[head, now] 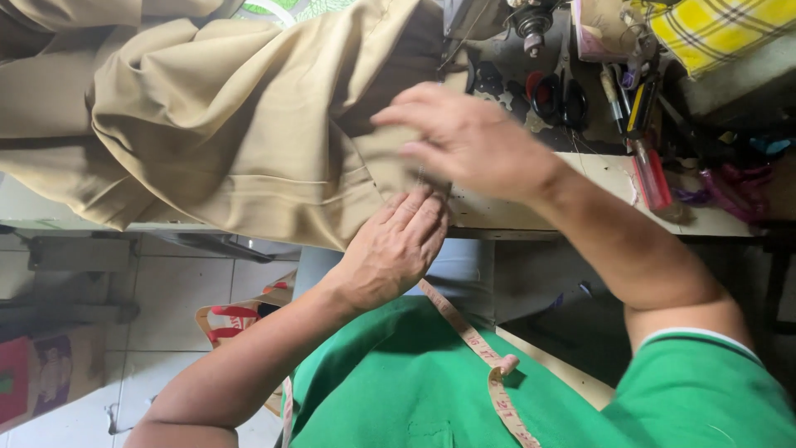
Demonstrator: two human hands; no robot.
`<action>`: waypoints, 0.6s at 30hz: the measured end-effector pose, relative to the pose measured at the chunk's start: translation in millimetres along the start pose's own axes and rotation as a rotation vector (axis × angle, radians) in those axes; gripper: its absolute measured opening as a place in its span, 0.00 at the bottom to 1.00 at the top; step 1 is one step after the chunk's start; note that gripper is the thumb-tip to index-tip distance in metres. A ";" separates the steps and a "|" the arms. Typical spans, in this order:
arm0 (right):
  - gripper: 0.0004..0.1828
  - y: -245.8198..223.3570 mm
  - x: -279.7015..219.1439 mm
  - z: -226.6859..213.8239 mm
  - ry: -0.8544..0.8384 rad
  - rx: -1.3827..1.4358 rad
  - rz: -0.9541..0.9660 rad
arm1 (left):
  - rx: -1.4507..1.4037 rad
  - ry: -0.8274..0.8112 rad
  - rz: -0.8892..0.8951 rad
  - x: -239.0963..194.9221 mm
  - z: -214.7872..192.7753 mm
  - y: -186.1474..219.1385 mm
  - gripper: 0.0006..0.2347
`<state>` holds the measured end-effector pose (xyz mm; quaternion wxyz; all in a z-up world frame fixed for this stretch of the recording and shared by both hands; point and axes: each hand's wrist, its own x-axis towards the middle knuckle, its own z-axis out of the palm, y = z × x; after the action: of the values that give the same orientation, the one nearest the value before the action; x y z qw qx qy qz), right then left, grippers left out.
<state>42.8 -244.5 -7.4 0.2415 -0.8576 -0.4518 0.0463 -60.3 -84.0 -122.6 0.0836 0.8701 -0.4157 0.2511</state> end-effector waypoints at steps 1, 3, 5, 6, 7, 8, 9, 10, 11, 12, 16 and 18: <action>0.21 5.5 -8.4 -6.5 -0.005 -0.002 -0.003 | 0.000 0.003 -0.005 3.7 -4.0 1.3 0.13; 0.16 16.4 -24.4 -19.6 0.109 0.014 -0.038 | 0.056 0.018 -0.016 10.8 -13.0 4.7 0.10; 0.16 18.0 -27.3 -21.7 0.121 0.018 -0.021 | 0.059 0.007 -0.020 9.7 -11.1 16.9 0.11; 0.16 18.9 -28.8 -23.4 0.138 0.024 0.000 | 0.060 -0.007 -0.018 10.1 -10.2 22.5 0.12; 0.16 15.4 -23.6 -23.0 0.138 0.022 -0.004 | 0.064 -0.005 -0.020 11.0 -8.2 25.7 0.12; 0.15 12.0 -18.1 -21.5 0.127 0.033 -0.033 | 0.090 -0.003 -0.044 11.1 -6.4 28.4 0.12; 0.15 8.8 -12.6 -20.0 0.116 0.044 -0.062 | 0.116 0.000 -0.068 11.4 -4.3 31.1 0.12; 0.15 11.2 -4.2 -13.9 0.116 0.046 -0.067 | 0.120 -0.002 -0.072 10.2 -3.2 32.0 0.12; 0.18 13.8 4.2 -7.9 0.108 0.015 -0.091 | 0.110 0.009 -0.075 9.3 -1.8 33.0 0.12; 0.22 16.6 11.1 -2.0 0.103 -0.018 -0.109 | 0.095 0.020 -0.073 8.6 -0.1 33.9 0.12; 0.34 11.8 60.7 51.2 -0.108 0.082 0.090 | 0.130 0.036 -0.068 12.9 -11.7 31.2 0.12; 0.41 -1.1 79.1 73.4 -0.157 0.023 0.195 | 0.040 0.054 -0.087 15.7 -15.4 28.7 0.11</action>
<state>66.5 -153.6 -60.4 0.2096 -0.8882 -0.3834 0.1419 -79.7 -107.7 -103.2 0.0884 0.8818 -0.3699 0.2789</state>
